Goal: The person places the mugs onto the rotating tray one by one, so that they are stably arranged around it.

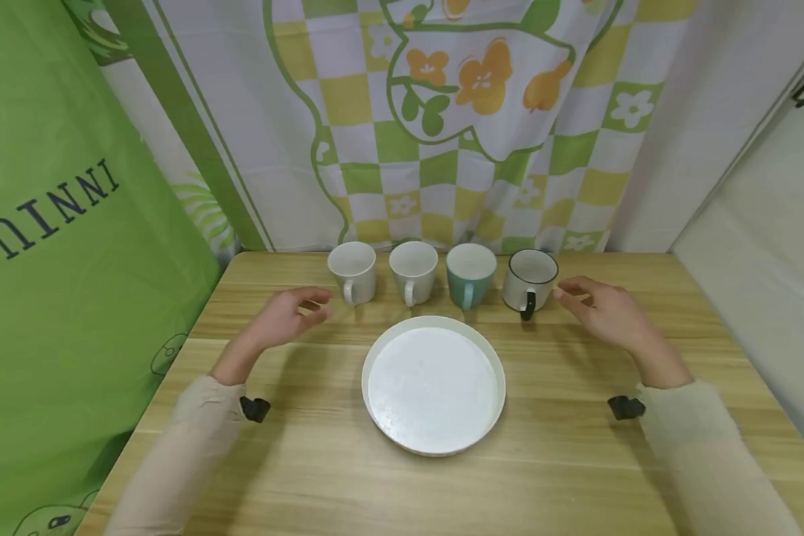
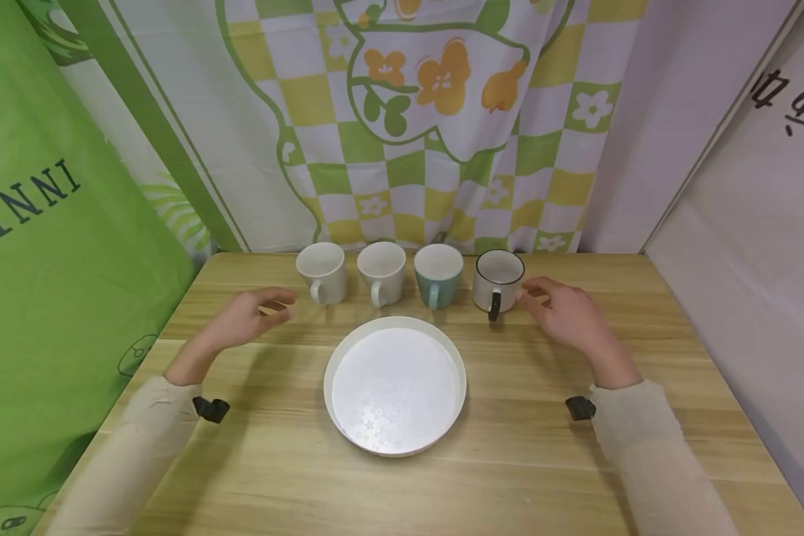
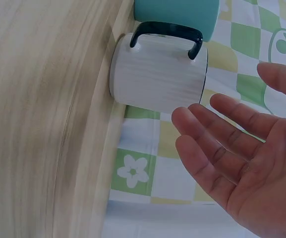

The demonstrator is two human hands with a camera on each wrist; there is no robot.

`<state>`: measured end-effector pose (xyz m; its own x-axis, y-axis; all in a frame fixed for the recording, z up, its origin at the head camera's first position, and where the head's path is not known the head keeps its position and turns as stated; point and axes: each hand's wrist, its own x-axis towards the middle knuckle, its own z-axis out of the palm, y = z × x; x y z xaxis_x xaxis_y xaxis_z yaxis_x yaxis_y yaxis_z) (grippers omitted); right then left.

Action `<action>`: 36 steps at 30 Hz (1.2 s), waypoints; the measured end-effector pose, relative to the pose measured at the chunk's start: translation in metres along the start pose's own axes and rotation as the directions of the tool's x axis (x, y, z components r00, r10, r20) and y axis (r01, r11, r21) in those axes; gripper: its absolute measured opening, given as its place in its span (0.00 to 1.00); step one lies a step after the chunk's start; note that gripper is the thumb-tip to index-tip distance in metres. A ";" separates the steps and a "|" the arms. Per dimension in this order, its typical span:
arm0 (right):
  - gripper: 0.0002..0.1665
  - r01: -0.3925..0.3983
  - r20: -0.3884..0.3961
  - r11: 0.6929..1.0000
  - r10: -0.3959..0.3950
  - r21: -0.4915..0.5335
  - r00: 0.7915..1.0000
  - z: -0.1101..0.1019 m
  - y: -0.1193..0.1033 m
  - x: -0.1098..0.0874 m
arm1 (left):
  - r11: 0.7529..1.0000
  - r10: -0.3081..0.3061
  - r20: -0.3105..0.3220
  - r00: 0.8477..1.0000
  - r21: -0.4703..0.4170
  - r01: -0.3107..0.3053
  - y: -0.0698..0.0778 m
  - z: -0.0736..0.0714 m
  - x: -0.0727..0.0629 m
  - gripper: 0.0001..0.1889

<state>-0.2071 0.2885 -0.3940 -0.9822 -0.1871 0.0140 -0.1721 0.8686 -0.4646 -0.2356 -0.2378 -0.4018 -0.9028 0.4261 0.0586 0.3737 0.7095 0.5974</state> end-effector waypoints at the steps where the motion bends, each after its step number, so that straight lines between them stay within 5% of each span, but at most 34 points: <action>1: 0.38 0.002 -0.001 1.000 -0.002 0.001 1.000 0.000 0.000 0.000 | 1.000 0.006 -0.001 1.000 -0.004 -0.006 0.000 0.001 0.000 0.19; 23: 0.34 -0.020 0.044 0.989 0.014 0.144 0.999 0.007 0.008 0.000 | 0.995 0.034 0.101 0.994 -0.102 -0.024 0.001 0.020 -0.003 0.21; 36: 0.40 -0.095 0.117 0.928 0.056 0.359 0.992 0.015 0.013 0.002 | 0.986 0.088 0.111 0.990 -0.154 -0.071 0.006 0.028 -0.004 0.19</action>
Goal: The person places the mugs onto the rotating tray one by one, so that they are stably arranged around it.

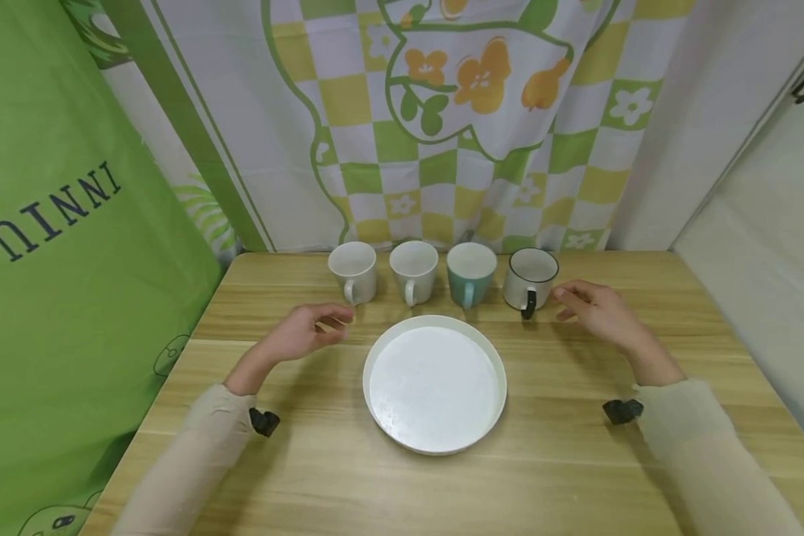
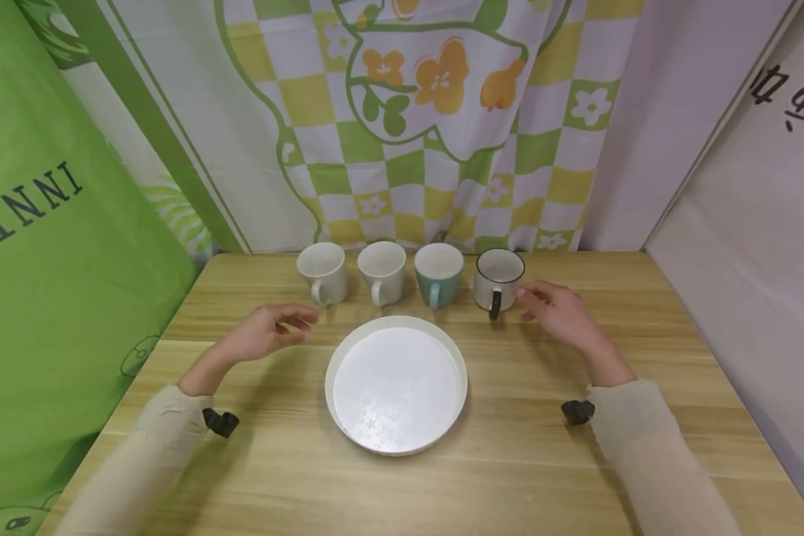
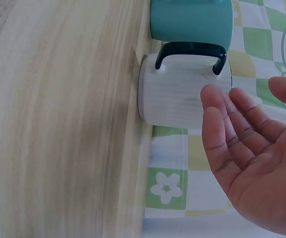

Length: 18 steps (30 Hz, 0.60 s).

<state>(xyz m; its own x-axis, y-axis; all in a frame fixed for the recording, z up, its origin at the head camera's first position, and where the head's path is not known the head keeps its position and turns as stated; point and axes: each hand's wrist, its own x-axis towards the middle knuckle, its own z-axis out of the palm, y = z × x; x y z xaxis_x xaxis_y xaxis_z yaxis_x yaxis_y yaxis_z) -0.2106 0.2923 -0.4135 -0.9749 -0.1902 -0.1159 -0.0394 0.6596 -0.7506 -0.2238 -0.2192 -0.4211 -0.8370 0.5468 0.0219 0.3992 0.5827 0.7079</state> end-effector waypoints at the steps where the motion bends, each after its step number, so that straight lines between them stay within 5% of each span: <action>1: 0.40 -0.003 0.001 1.000 0.003 0.011 1.000 0.001 0.000 0.001 | 1.000 -0.001 0.001 1.000 -0.004 0.001 -0.001 0.001 0.000 0.19; 18: 0.31 -0.012 0.029 0.970 0.005 0.245 1.000 0.009 0.001 0.005 | 0.987 0.033 0.074 0.997 -0.159 -0.021 -0.007 0.013 -0.002 0.23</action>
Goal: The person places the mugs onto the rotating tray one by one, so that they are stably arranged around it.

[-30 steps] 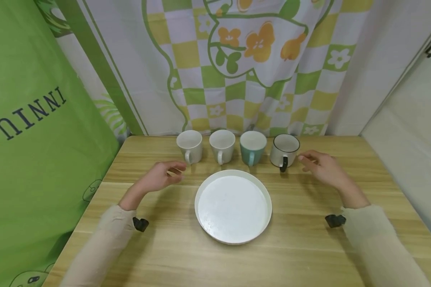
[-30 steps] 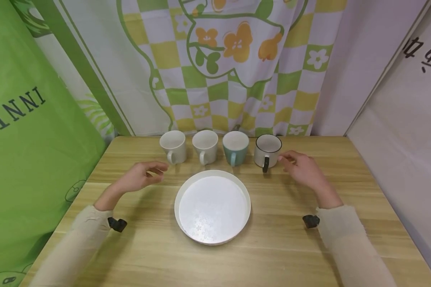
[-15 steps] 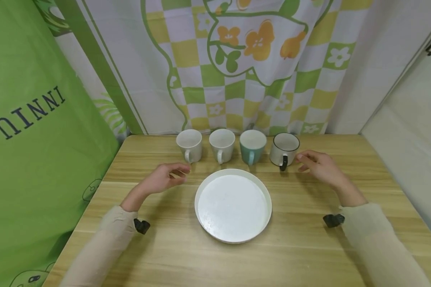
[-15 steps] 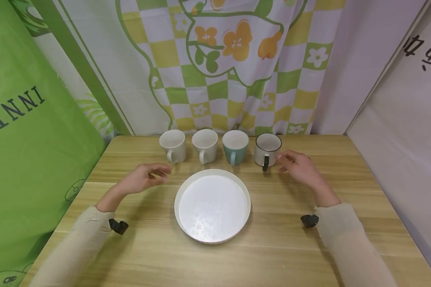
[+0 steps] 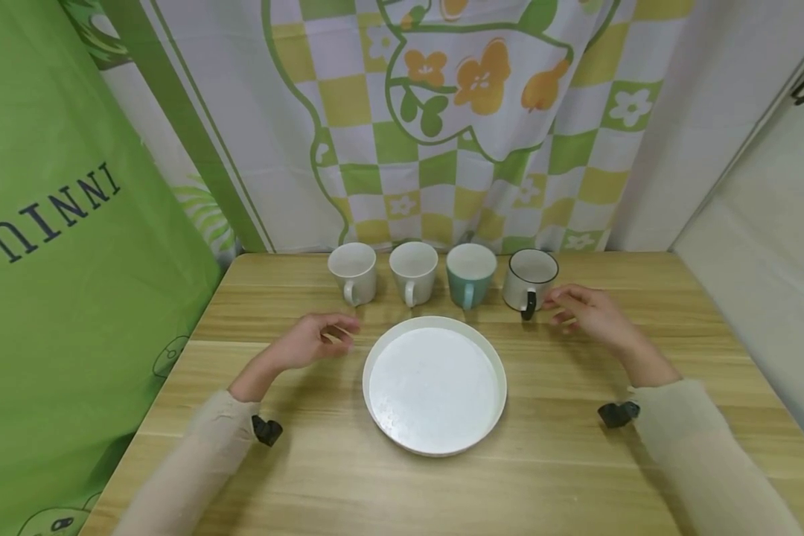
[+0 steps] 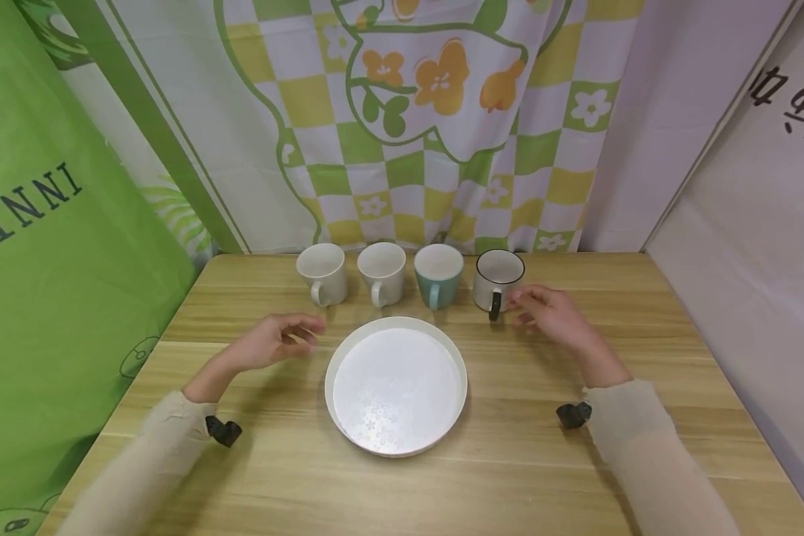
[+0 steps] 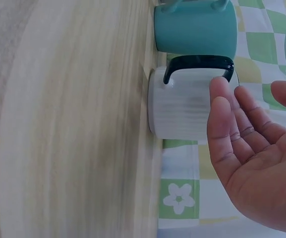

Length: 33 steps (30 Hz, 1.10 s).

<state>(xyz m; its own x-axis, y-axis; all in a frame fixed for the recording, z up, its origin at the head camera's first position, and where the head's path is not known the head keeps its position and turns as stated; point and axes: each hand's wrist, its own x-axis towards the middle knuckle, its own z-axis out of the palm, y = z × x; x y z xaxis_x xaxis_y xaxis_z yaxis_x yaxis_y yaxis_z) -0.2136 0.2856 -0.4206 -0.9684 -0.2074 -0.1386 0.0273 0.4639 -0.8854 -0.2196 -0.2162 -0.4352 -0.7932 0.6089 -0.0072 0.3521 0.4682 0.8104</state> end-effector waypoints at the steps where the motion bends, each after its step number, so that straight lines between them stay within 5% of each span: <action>1: 0.31 -0.001 0.004 1.000 0.001 0.012 1.000 0.001 0.000 0.000 | 1.000 0.002 0.001 1.000 -0.002 -0.002 -0.001 0.001 0.000 0.23; 13: 0.29 -0.042 0.015 0.994 0.041 0.097 0.999 0.007 0.006 0.008 | 1.000 0.014 0.019 1.000 0.001 -0.014 -0.008 0.009 0.002 0.23; 33: 0.30 -0.062 -0.007 0.998 0.062 0.021 0.998 0.020 0.005 0.022 | 0.997 0.031 0.075 0.997 -0.069 -0.026 -0.017 0.026 0.006 0.26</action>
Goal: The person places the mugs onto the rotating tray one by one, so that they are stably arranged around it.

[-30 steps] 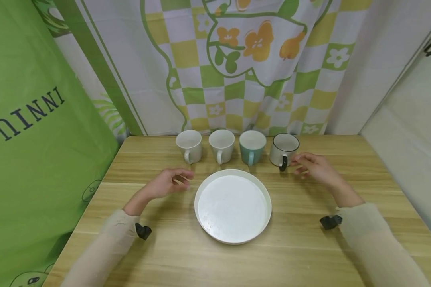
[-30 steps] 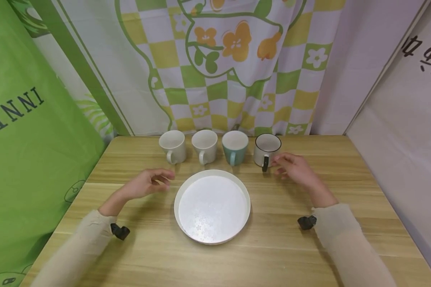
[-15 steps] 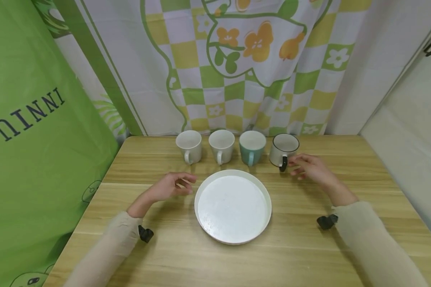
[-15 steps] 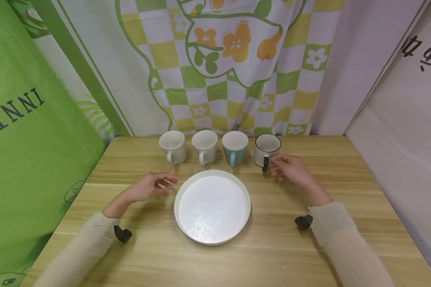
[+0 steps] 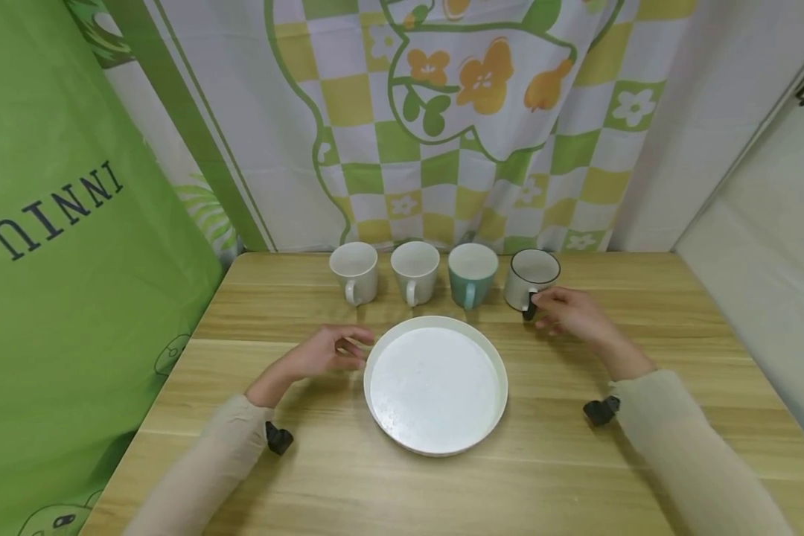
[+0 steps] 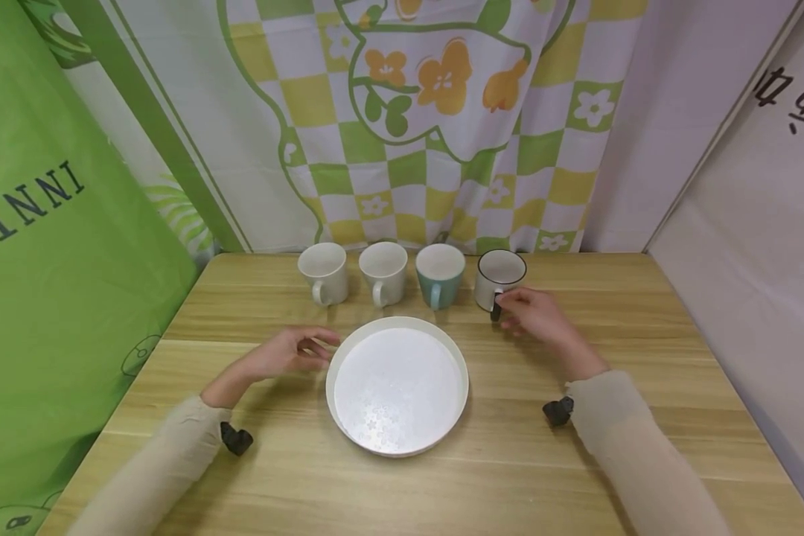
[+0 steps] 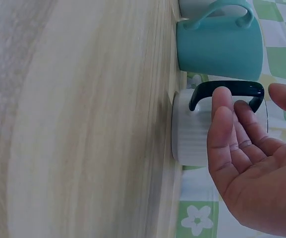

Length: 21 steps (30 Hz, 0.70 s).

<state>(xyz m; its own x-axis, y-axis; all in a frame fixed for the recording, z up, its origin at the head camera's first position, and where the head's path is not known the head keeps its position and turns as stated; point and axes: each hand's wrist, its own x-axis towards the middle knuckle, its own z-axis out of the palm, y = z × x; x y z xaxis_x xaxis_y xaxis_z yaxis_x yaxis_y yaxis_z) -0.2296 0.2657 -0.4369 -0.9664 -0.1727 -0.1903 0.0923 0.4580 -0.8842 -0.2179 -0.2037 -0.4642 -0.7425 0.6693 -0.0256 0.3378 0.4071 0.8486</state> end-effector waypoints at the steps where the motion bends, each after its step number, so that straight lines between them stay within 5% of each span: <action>1: 0.30 0.000 -0.004 1.000 -0.001 -0.007 1.000 0.001 0.000 0.000 | 1.000 0.004 0.003 1.000 0.002 -0.004 0.000 0.001 0.001 0.26; 10: 0.31 -0.027 -0.031 0.999 0.025 -0.047 0.999 0.003 0.000 0.003 | 1.000 0.015 0.016 1.000 0.006 -0.016 0.002 0.005 0.002 0.27; 21: 0.29 -0.025 0.017 0.999 0.024 0.028 1.000 -0.006 0.006 0.004 | 0.999 -0.025 0.032 0.999 -0.022 0.026 0.004 0.005 0.002 0.27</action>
<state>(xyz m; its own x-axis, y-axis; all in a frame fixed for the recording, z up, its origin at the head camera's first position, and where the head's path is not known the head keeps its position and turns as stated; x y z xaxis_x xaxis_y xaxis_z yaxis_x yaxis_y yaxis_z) -0.2348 0.2729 -0.4409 -0.9598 -0.1759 -0.2187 0.1228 0.4376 -0.8908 -0.2150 -0.1978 -0.4636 -0.7321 0.6782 -0.0639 0.3053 0.4105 0.8593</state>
